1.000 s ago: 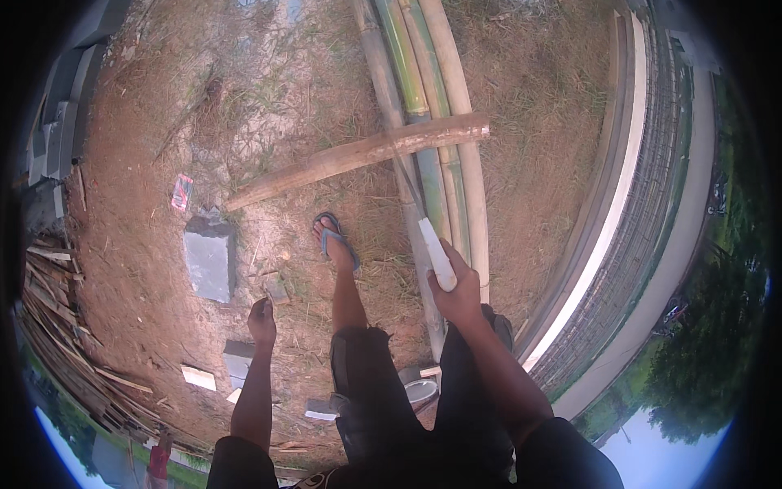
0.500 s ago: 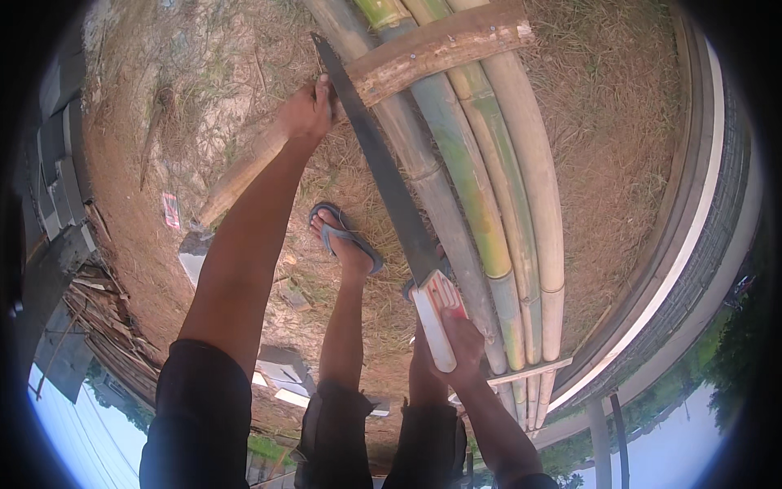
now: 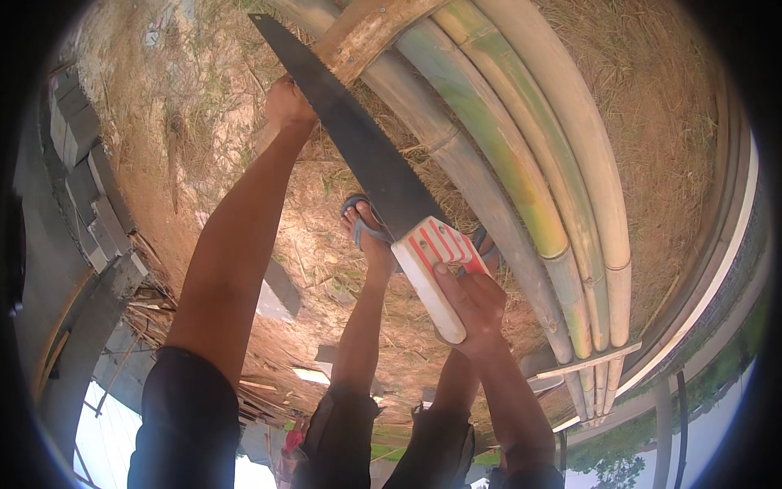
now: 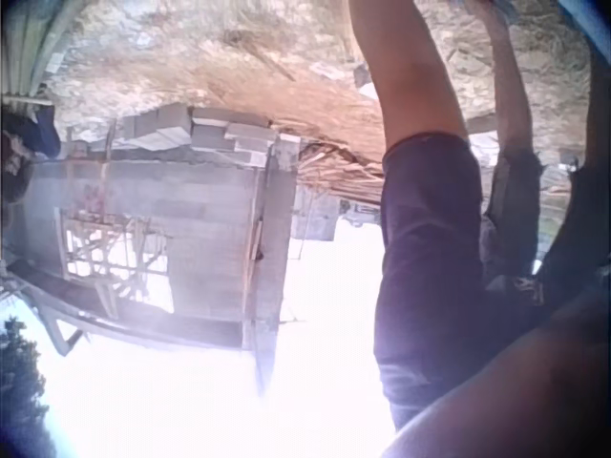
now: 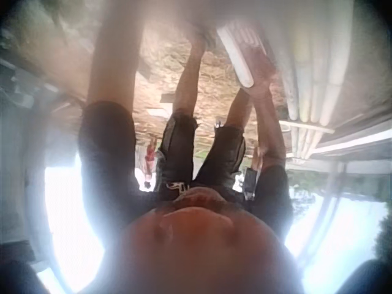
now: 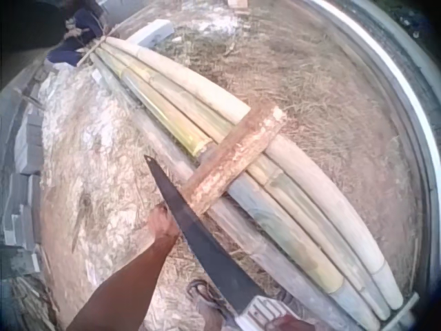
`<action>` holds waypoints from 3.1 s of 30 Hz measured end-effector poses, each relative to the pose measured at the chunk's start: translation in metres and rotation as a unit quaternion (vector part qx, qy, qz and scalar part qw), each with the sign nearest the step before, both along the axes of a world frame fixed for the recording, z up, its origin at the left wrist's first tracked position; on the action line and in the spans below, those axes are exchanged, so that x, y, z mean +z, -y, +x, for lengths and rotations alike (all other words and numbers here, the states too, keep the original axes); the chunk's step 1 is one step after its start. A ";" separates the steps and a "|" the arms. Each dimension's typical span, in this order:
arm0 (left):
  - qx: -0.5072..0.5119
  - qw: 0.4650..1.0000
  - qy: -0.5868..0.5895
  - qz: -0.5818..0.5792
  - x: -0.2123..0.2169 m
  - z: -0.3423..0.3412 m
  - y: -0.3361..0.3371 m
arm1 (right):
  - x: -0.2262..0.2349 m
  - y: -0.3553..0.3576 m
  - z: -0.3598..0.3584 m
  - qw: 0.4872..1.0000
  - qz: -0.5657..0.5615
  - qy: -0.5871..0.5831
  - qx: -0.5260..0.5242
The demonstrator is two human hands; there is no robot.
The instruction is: The person uses a hammer to drive nails into bamboo poles and a wooden crosspiece, then saws the crosspiece to length. They continue hammering nails to secure the bamboo assembly on the ground.
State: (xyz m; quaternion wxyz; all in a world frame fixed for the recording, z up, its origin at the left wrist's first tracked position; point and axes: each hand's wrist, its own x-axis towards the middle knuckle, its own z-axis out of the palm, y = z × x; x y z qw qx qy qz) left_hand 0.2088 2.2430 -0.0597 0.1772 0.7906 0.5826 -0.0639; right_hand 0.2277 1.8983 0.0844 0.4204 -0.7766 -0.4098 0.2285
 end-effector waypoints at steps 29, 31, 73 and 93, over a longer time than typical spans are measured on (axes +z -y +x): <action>0.019 0.997 -0.005 -0.069 0.016 0.006 -0.002 | 0.113 0.041 0.026 0.985 -0.155 -0.079 0.003; 0.010 0.999 0.015 -0.043 -0.002 0.001 -0.005 | 0.078 -0.016 0.033 0.981 -0.133 -0.137 -0.021; 0.005 1.000 0.011 -0.014 -0.001 -0.009 -0.005 | 0.066 -0.016 0.020 0.979 -0.115 -0.166 0.003; -0.011 0.999 0.016 -0.025 -0.002 -0.006 -0.005 | 0.070 -0.050 0.027 0.986 -0.082 -0.143 -0.018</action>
